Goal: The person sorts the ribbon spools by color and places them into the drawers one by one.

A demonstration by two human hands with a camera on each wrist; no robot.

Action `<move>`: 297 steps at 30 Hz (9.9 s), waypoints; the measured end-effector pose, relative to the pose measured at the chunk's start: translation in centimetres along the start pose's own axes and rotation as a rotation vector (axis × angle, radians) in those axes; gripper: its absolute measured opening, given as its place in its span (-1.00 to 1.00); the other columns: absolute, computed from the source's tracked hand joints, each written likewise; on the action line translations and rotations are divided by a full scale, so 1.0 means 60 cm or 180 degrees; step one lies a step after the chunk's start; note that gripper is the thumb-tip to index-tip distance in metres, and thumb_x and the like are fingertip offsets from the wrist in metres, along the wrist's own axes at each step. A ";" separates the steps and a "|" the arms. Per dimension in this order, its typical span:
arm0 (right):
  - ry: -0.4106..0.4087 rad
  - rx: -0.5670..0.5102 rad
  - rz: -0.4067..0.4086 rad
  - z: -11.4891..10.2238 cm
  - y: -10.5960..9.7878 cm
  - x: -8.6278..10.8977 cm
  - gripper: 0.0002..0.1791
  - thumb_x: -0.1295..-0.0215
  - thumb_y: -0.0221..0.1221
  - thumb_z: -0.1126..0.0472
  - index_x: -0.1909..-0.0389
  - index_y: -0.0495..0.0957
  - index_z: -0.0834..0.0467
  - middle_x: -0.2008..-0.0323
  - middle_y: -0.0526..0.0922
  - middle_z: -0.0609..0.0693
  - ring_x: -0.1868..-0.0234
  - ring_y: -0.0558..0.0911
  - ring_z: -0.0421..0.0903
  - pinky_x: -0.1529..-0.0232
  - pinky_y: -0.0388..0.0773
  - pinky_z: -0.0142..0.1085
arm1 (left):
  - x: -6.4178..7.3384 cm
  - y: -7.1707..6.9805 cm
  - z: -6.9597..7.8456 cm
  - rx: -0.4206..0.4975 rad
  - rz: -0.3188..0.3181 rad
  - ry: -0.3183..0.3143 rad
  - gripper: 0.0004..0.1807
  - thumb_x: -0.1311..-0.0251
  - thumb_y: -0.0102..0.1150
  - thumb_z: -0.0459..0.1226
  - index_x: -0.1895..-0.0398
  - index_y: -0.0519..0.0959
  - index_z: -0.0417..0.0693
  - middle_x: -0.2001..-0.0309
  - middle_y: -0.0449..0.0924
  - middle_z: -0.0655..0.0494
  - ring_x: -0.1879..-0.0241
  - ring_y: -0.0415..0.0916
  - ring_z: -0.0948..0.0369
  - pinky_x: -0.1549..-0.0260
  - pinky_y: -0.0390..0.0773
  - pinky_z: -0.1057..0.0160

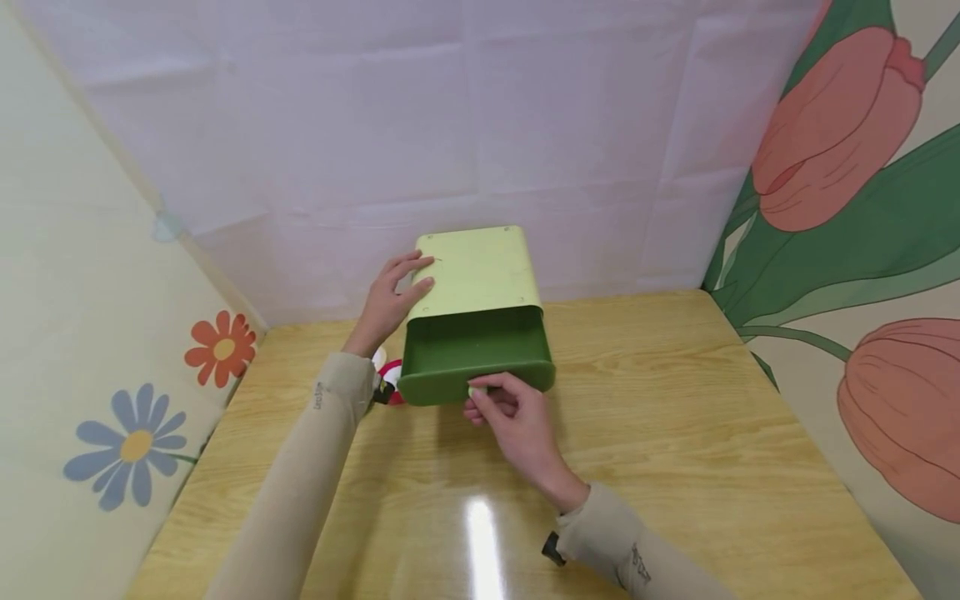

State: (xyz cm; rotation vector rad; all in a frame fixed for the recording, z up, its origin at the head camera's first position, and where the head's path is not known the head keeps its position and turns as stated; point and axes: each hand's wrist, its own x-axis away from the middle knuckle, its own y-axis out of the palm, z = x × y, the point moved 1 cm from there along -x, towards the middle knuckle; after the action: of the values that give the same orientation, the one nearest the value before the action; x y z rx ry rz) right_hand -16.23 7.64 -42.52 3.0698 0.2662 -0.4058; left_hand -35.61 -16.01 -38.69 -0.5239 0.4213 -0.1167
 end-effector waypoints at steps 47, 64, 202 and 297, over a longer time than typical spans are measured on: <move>-0.0037 -0.0033 0.0018 -0.007 -0.014 0.017 -0.77 -0.46 0.22 0.35 -0.05 0.61 0.36 0.18 0.74 0.39 0.24 0.80 -0.06 0.14 0.81 -0.16 | -0.001 0.010 0.006 0.0156 -0.0112 -0.0019 -0.42 -0.52 0.05 0.10 -0.52 0.39 0.21 -0.61 0.14 0.19 -0.58 0.11 0.07 -0.45 0.40 -0.11; 0.0025 -0.0080 0.0038 -0.011 -0.016 0.022 -0.77 -0.45 0.22 0.36 -0.05 0.60 0.37 0.16 0.72 0.44 0.22 0.80 0.07 0.13 0.80 -0.13 | 0.126 -0.039 -0.126 -0.0727 -0.0794 -0.0532 -0.12 -0.41 0.20 0.14 -0.67 0.07 0.21 -0.64 0.10 0.03 -0.60 0.08 -0.10 -0.51 0.22 -0.29; 0.0127 0.0016 0.0065 -0.010 -0.018 0.022 -0.78 -0.47 0.22 0.32 -0.04 0.62 0.33 0.14 0.71 0.44 0.23 0.80 -0.03 0.14 0.81 -0.19 | 0.088 -0.025 0.098 -0.0279 -0.0062 0.1206 -0.51 -0.37 0.34 -0.26 -0.36 0.58 0.06 -0.36 0.54 0.07 -0.43 0.37 0.09 -0.47 0.35 -0.08; 0.0056 0.0060 0.0296 0.017 -0.026 -0.068 -0.79 -0.46 0.23 0.33 -0.02 0.62 0.33 0.19 0.75 0.34 0.28 0.80 -0.03 0.15 0.81 -0.19 | -0.007 0.007 0.013 0.0193 -0.0406 0.0213 -0.57 -0.45 0.23 0.00 -0.31 0.61 0.15 -0.47 0.40 0.21 -0.49 0.26 0.14 -0.49 0.37 -0.07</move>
State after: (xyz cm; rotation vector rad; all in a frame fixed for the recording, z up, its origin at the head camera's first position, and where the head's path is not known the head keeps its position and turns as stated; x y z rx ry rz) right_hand -20.63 8.44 -42.45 3.0904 0.1203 -0.3793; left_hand -35.64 -15.19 -38.16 -0.4879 0.4481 -0.2696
